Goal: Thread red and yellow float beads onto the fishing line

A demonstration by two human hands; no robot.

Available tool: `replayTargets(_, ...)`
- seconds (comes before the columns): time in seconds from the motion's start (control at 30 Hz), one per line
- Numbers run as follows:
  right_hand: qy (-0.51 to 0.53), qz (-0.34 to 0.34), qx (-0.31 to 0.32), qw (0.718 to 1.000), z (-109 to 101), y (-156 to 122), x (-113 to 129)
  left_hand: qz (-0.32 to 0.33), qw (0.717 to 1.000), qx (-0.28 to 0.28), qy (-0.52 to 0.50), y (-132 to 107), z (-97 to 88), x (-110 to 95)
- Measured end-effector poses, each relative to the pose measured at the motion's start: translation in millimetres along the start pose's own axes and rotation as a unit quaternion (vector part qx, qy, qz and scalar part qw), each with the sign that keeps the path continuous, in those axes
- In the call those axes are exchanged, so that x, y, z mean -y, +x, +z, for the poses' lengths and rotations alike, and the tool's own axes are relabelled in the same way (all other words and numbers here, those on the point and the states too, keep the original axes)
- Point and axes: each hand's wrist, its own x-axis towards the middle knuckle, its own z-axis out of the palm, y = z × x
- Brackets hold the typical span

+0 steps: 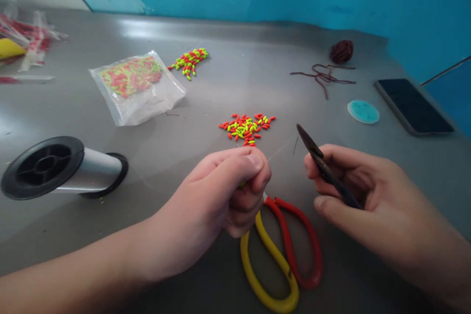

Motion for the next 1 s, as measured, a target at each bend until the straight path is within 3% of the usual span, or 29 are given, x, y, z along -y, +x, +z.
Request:
replayTargets(0.57,0.005,-0.008,0.000,1.000,-1.4,0.9,-1.6,0.000,1.000,-0.003,0.009,-3.4,0.3,1.1)
replayTargets(1.0,-0.011,0.004,0.086,0.996,0.8,-4.9,1.7,0.014,1.000,-0.018,-0.016,-0.1,-1.1,3.0)
